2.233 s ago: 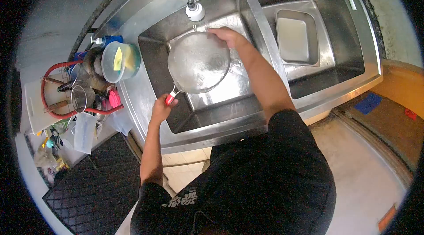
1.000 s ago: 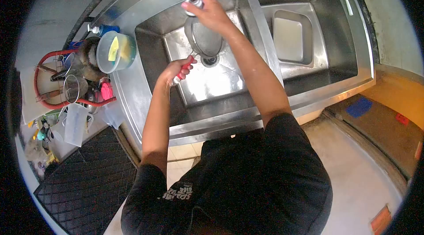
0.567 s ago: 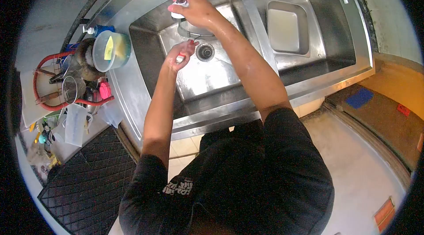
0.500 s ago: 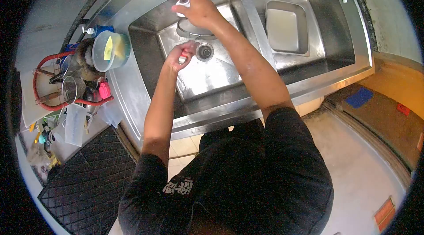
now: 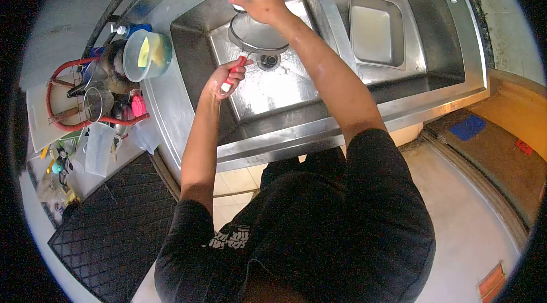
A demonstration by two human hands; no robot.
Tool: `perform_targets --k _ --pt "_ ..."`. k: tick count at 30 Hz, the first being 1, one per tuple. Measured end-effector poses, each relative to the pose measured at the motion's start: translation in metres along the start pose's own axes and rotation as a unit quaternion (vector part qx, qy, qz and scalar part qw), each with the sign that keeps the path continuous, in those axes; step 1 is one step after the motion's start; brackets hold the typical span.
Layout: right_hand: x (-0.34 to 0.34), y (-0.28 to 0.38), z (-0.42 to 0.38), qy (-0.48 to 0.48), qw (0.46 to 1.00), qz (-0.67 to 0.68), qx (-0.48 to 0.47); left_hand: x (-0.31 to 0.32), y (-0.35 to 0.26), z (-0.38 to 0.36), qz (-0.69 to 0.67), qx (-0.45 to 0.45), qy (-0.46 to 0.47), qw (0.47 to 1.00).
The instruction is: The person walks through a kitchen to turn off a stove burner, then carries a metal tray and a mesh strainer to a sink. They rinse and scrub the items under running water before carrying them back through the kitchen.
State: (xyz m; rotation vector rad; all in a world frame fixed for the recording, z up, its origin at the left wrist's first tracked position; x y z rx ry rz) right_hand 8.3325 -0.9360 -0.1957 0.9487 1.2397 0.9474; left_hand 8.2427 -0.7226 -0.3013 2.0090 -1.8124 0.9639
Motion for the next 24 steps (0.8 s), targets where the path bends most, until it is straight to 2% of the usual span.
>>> perform_targets --k 4,8,11,14,17,24 --pt "0.009 -0.003 0.0 -0.02 0.999 0.047 -0.012 0.004 0.0 -0.003 0.008 0.005 -0.017 1.0" --pt "0.026 -0.035 -0.013 -0.048 0.997 0.057 0.002 0.013 -0.003 -0.004 0.007 0.01 -0.017 1.0" --pt "0.056 -0.124 -0.011 0.029 0.977 0.139 0.156 0.023 -0.009 0.0 0.04 0.02 -0.023 0.999" --pt "0.067 -0.151 -0.025 0.184 0.875 0.294 0.338 0.035 -0.014 0.005 0.076 0.019 -0.036 0.996" --pt "0.08 -0.163 -0.025 0.208 0.829 0.371 0.362 0.045 -0.018 0.01 0.116 0.015 -0.034 0.993" --pt "0.08 -0.175 -0.013 0.185 0.817 0.377 0.395 0.051 -0.024 0.035 0.147 -0.006 -0.048 0.988"
Point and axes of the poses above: each hand's wrist, its own z-axis towards the middle knuckle, its own x-axis out of the palm, y = z × x, the point moved 3 cm from there along z, towards the middle knuckle, and after that the axes turned 8 degrees about z, right-handed, at the moved point
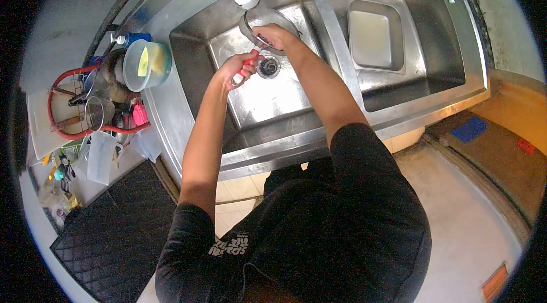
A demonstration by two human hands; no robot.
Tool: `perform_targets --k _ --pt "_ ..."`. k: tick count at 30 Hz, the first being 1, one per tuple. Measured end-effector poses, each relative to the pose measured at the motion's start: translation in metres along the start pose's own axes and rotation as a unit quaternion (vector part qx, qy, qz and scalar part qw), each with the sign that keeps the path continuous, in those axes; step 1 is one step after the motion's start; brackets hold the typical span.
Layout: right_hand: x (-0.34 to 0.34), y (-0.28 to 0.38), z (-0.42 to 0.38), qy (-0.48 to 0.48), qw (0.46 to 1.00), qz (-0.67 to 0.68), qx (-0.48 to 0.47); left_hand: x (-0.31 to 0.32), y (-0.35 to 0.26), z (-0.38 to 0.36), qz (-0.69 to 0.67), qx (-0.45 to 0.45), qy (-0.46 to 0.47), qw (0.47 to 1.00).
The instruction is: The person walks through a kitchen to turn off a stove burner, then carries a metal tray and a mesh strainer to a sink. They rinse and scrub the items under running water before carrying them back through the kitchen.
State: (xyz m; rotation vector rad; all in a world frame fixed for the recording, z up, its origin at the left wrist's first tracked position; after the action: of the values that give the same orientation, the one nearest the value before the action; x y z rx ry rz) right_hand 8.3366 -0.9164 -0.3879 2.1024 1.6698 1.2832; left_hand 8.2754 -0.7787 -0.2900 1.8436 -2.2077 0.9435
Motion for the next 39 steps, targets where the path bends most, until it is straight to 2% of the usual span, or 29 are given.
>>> perform_targets --k 3,6,12,15,18,19,20,21,22,23,24,25,26,27,29,30,31,32,33,34,35,36,38,39 --pt "-0.008 0.0 0.005 -0.004 0.999 0.033 -0.004 0.002 -0.002 0.006 0.018 0.0 -0.004 1.0" --pt "-0.015 0.0 0.013 0.033 0.999 0.033 0.021 0.002 0.0 0.013 0.016 -0.007 0.0 1.0" --pt "-0.021 0.0 0.011 -0.004 0.999 0.035 0.024 0.003 -0.004 0.018 0.028 -0.013 0.003 1.0" --pt "-0.033 0.01 0.013 -0.137 0.967 -0.035 -0.212 -0.001 -0.001 0.018 0.033 -0.015 0.006 0.999" --pt "-0.017 0.028 0.012 -0.135 0.974 0.036 -0.179 -0.005 0.001 0.014 0.032 -0.016 -0.007 0.999" --pt "-0.003 0.031 0.012 0.054 0.974 0.126 -0.178 -0.008 0.0 0.011 0.033 -0.01 -0.013 0.999" --pt "0.006 0.032 0.01 0.101 0.965 0.182 -0.157 -0.011 0.001 0.01 0.038 -0.008 -0.012 0.999" --pt "0.019 0.043 -0.009 0.073 0.976 0.164 -0.12 -0.011 0.003 0.01 0.045 -0.008 -0.007 0.999" --pt "0.016 0.045 -0.013 0.038 0.982 0.141 -0.122 -0.012 0.004 0.007 0.026 -0.018 -0.004 0.999" --pt "0.016 0.049 -0.016 -0.078 0.985 0.041 -0.147 -0.015 0.006 0.002 0.004 -0.026 -0.005 1.0" --pt "0.008 0.06 -0.031 -0.189 0.95 -0.095 -0.231 -0.018 0.009 -0.005 0.016 -0.015 -0.011 1.0" --pt "-0.004 0.07 -0.047 -0.267 0.9 -0.173 -0.297 -0.02 0.012 -0.014 0.027 -0.004 -0.018 0.999" --pt "-0.014 0.079 -0.064 -0.357 0.832 -0.25 -0.343 -0.02 0.015 -0.026 0.049 -0.001 -0.029 0.998" --pt "-0.034 0.083 -0.09 -0.417 0.78 -0.27 -0.38 -0.021 0.018 -0.042 0.069 0.001 -0.041 0.997" --pt "-0.065 0.099 -0.177 -0.459 0.805 -0.129 -0.353 -0.025 0.027 -0.074 0.137 0.006 -0.073 0.988" --pt "-0.134 0.074 -0.163 -0.524 0.717 -0.122 -0.442 -0.025 0.035 -0.089 0.198 0.03 -0.099 0.975" --pt "-0.172 0.055 -0.182 -0.582 0.663 -0.117 -0.455 -0.025 0.043 -0.105 0.258 0.056 -0.126 0.956" --pt "-0.254 0.009 -0.165 -0.641 0.594 -0.057 -0.482 -0.023 0.053 -0.119 0.291 0.056 -0.149 0.944" --pt "-0.324 -0.04 -0.16 -0.715 0.634 0.017 -0.294 -0.023 0.062 -0.132 0.321 0.056 -0.174 0.929" --pt "-0.362 -0.078 -0.162 -0.715 0.675 0.071 -0.166 -0.034 0.078 -0.141 0.396 0.116 -0.213 0.886" --pt "-0.379 -0.116 -0.167 -0.669 0.726 0.134 -0.089 -0.053 0.104 -0.144 0.463 0.173 -0.257 0.831" --pt "-0.389 -0.142 -0.166 -0.617 0.762 0.187 -0.064 -0.062 0.119 -0.152 0.523 0.223 -0.305 0.764" --pt "-0.396 -0.174 -0.16 -0.549 0.792 0.267 -0.018 -0.054 0.126 -0.173 0.605 0.197 -0.362 0.681" --pt "-0.391 -0.177 -0.153 -0.547 0.783 0.294 0.037 -0.047 0.127 -0.183 0.643 0.178 -0.387 0.636"
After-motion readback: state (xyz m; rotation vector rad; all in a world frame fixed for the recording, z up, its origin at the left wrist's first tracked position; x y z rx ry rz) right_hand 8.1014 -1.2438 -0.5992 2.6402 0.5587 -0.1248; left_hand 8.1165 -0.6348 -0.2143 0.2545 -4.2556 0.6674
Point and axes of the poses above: each hand's wrist, its own z-axis towards the middle knuckle, its own x-axis out of the palm, y = z × x, the point moved 3 cm from there along z, towards the middle knuckle, and after that the axes turned 8 degrees about z, right-handed, at the moved point
